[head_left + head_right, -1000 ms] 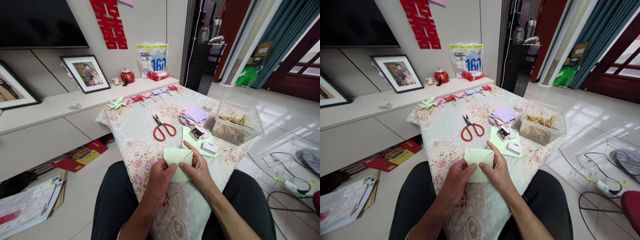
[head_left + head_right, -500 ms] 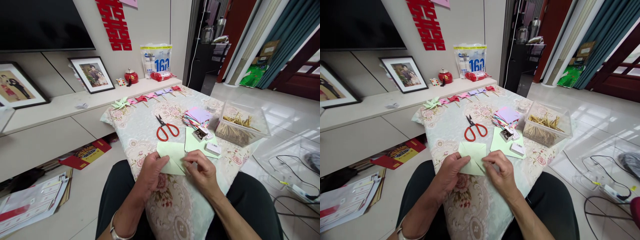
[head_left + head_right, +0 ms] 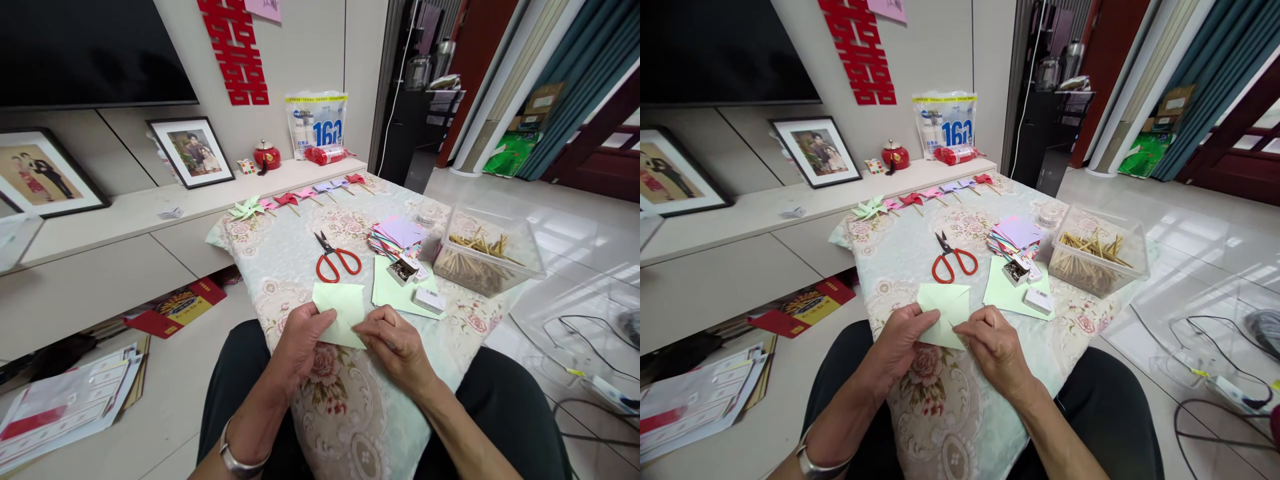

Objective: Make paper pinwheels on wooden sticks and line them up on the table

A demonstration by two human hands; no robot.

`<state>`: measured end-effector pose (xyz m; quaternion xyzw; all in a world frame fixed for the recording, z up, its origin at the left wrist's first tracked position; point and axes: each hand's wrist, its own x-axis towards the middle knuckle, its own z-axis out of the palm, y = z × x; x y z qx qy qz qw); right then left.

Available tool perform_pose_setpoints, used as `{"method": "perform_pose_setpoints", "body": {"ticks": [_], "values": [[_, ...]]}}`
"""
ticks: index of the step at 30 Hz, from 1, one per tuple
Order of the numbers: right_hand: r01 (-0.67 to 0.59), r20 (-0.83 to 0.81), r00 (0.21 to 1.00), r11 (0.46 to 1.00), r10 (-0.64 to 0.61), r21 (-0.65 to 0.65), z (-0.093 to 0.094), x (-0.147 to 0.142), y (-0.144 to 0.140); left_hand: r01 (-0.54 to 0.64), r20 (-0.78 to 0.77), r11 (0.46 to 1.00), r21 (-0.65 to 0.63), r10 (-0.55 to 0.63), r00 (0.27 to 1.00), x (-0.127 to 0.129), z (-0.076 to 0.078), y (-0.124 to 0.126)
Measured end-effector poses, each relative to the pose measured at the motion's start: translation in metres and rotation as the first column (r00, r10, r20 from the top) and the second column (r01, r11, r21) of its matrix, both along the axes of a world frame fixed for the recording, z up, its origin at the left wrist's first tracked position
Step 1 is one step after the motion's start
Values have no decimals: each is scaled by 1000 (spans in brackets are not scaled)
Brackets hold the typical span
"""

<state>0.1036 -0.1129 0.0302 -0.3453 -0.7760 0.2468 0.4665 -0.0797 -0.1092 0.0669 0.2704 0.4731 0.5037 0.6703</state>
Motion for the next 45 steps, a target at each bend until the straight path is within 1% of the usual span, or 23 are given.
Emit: {"method": "perform_pose_setpoints", "body": {"ticks": [5, 9, 12, 17, 20, 23, 27, 34, 38, 45], "values": [[-17, 23, 1000, 1000, 17, 11, 1, -1, 0, 27, -29, 1000, 0, -27, 999, 1, 0, -1], [-43, 29, 999, 999, 43, -1, 4, -1, -1, 34, -110, 999, 28, -31, 993, 6, -5, -3], [-61, 22, 998, 997, 62, -38, 6, 0, -2, 49, -199, 997, 56, -37, 979, 9, -11, -3], [-77, 20, 997, 988, 80, -134, 9, -1, -3, 60, -425, 992, 110, -8, 905, 12, -12, -5], [-92, 30, 995, 979, 99, -180, 11, -1, -3, 87, -494, 987, 133, -10, 869, 13, -9, -8], [-91, 43, 994, 969, 103, -230, 13, -1, -3, 94, -538, 988, 122, -14, 843, 13, -5, -11], [-53, 37, 997, 962, 65, -268, 12, -3, -3, 98, -513, 990, 104, -31, 858, 14, -2, -13], [-5, -3, 1000, 943, 4, -333, 9, -4, -2, 76, -486, 992, 100, -18, 874, 17, 3, -15], [20, 4, 1000, 938, -20, -347, 8, -5, -2, 72, -432, 992, 99, -22, 902, 19, 5, -17], [49, 28, 999, 934, -41, -355, 9, -6, -2, 79, -340, 992, 96, -42, 939, 18, 2, -17]]}}
